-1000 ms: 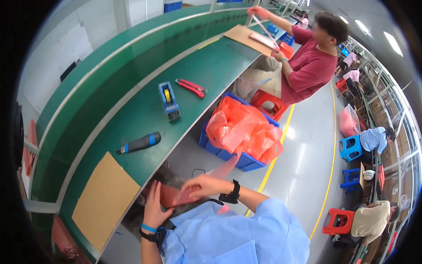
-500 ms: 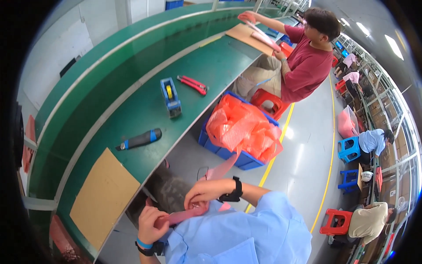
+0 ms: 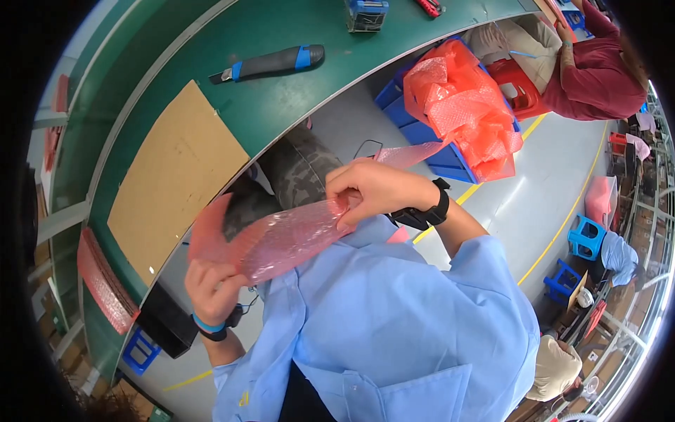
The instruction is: The person wraps a circuit board in bubble wrap, cuts it with a utility knife, and secures it with tape. They then pull more bubble wrap from a bin to wrap a second board and cut it with the knife.
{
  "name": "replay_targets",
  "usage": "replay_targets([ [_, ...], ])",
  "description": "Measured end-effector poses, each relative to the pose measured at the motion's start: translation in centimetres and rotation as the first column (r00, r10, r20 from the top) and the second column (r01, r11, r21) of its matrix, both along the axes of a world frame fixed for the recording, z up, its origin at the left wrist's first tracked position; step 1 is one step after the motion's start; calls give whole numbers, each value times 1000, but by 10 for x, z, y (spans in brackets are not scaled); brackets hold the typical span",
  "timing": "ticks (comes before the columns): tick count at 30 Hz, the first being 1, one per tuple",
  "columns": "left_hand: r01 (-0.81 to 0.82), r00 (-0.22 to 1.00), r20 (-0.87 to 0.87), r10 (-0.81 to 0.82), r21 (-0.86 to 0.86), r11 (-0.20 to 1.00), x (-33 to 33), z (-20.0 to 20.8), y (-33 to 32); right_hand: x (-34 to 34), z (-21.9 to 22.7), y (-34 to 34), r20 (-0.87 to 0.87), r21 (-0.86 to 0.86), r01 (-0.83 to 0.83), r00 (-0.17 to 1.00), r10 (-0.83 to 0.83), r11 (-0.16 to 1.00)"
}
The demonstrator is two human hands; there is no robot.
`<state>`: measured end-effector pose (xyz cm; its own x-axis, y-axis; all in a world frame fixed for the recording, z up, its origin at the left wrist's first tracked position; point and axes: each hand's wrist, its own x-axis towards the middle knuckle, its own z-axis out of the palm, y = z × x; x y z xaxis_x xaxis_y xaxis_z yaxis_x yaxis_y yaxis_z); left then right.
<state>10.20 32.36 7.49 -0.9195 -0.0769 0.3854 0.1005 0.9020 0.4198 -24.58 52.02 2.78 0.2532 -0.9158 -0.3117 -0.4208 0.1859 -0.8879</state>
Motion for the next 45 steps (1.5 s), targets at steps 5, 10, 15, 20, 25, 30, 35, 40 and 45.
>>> replay_targets([
  [5, -231, 964, -162, 209, -133, 964, 19, 25, -39, -22, -5, 4, 19, -267, 369, 925, -378, 890],
  [10, -323, 917, -344, 203, -341, 883, 41, 55, -79, -75, 17, 53, -191, -229, 597, 746, -637, 768],
  [15, -502, 833, -424, 354, -313, 806, 44, 59, -114, -118, 18, 163, -691, -16, 778, 445, -570, 628],
  [20, -580, 771, -434, 466, -176, 795, 45, 61, -159, -168, 64, 307, -674, 124, 976, 216, -707, 181],
  [25, -667, 741, -255, 621, -166, 726, 56, 39, -219, -181, 112, 495, -730, -9, 985, -122, -672, -170],
  [30, -617, 786, -171, 593, -162, 770, 42, 25, -239, -131, 108, 505, -598, -74, 942, -305, -741, -328],
  [35, -612, 779, -66, 624, -294, 734, 28, 27, -250, -122, 24, 434, -798, 239, 964, 127, -589, -116],
  [40, -506, 856, -54, 515, -292, 811, 13, 36, -250, -56, -77, 227, -359, -88, 886, 398, -844, 455],
  [45, -490, 826, 101, 554, -357, 796, 18, 23, -241, 10, -94, 59, -191, -589, 503, 675, -713, 633],
])
